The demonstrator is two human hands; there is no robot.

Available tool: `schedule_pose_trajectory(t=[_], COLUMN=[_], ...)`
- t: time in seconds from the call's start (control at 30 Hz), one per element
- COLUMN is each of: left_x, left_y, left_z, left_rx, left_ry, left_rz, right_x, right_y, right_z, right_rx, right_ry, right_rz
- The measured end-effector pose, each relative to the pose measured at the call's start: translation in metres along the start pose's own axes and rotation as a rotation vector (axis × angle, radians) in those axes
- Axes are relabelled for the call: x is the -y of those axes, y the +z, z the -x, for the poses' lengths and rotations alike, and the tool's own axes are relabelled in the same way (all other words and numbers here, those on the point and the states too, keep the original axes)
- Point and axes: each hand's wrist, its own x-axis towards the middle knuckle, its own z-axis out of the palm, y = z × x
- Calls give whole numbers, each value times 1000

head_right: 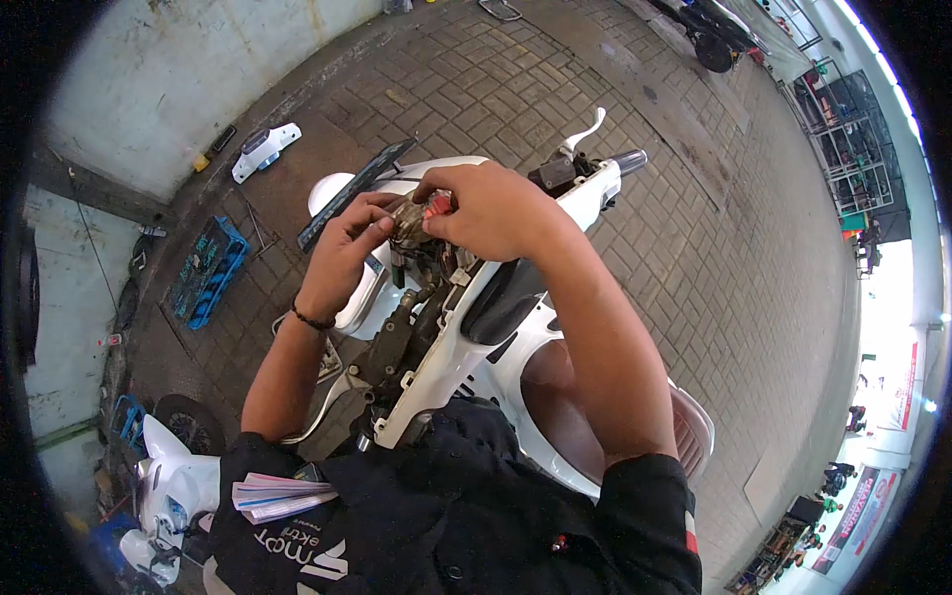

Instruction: The person removes the plastic cover of a white scooter's dashboard by hand and then connects wires to the back of the electronic display panel.

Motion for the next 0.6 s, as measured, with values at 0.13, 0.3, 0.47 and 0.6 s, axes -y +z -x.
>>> schedule_pose_trajectory(t=[0.13,0.3,0.47,0.6], left_x=[5,11,18,10], left_y=[-1,-1,-1,5], left_z=[-1,0,1,2], left_rx=[36,72,92,79], left_ry=[-67,-56,-82,-143], left_rz=[189,294,398,449], right_x=[-1,-1,2,-4], right_y=[1,0,0,8], right_z=[-1,-1,-1,2], right_rx=[1,-6,10,-146], right_ry=[-3,-28,-11,-162], right_rz=[4,12,8,154])
